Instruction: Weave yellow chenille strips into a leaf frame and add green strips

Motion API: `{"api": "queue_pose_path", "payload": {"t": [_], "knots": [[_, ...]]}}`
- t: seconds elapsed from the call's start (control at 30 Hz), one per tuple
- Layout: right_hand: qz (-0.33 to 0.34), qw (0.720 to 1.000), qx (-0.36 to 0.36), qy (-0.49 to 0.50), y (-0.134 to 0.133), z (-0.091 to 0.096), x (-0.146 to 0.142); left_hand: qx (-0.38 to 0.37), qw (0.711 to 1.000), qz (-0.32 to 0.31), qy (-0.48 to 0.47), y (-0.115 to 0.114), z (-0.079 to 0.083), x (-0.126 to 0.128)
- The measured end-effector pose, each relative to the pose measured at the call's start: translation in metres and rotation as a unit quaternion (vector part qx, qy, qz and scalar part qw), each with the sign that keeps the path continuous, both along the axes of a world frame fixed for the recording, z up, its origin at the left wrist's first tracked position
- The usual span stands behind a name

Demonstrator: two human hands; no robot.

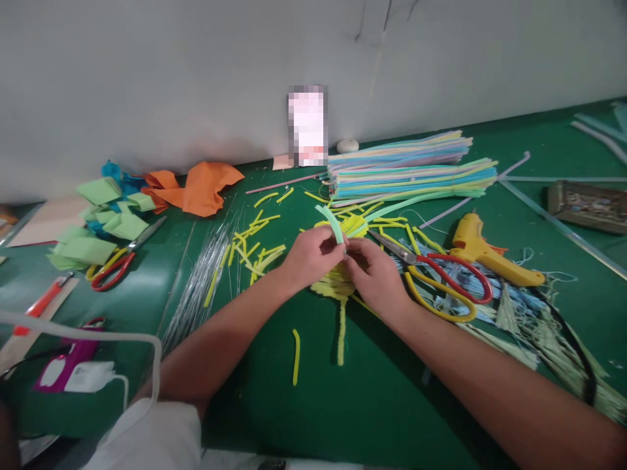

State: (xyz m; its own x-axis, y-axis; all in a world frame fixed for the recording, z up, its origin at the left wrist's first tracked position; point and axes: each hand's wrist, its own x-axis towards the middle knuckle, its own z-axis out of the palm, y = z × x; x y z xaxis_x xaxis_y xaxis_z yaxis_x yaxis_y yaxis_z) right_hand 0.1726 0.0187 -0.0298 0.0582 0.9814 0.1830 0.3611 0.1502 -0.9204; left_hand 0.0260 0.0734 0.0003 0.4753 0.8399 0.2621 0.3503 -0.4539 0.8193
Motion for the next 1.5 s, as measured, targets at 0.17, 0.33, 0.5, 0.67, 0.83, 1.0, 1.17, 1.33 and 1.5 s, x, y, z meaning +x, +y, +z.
{"api": "queue_pose_path", "payload": {"t": [0.17, 0.33, 0.5, 0.67, 0.83, 1.0, 1.17, 1.33, 1.5], "knots": [[-0.020, 1.000, -0.014, 0.010, 0.001, -0.002, 0.001, -0.014, 1.000, 0.008, -0.007, -0.002, 0.002, 0.000], [-0.029, 0.999, -0.023, 0.026, 0.001, -0.001, 0.001, 0.028, 1.000, 0.008, -0.007, -0.002, -0.001, -0.001], [-0.043, 0.995, -0.058, 0.068, 0.000, 0.002, 0.000, 0.011, 1.000, -0.023, -0.010, 0.000, -0.005, -0.002], [-0.061, 0.992, -0.066, 0.088, 0.001, 0.002, -0.001, 0.019, 0.999, -0.021, -0.022, -0.001, -0.006, 0.000], [-0.078, 0.992, -0.053, 0.083, 0.003, 0.000, 0.000, 0.021, 0.998, 0.017, -0.061, -0.002, -0.006, 0.001], [-0.077, 0.992, -0.054, 0.085, 0.003, -0.002, 0.001, 0.063, 0.997, -0.008, -0.052, -0.001, -0.009, -0.001], [-0.067, 0.993, -0.053, 0.082, 0.003, -0.003, 0.001, 0.110, 0.992, -0.053, -0.028, -0.002, -0.009, -0.001], [-0.048, 0.997, -0.040, 0.048, 0.001, 0.002, 0.001, 0.051, 0.998, -0.022, -0.001, -0.003, -0.009, 0.001], [-0.041, 0.999, -0.026, 0.023, 0.001, 0.003, 0.002, -0.035, 0.997, 0.050, -0.055, 0.000, -0.013, 0.003]]}}
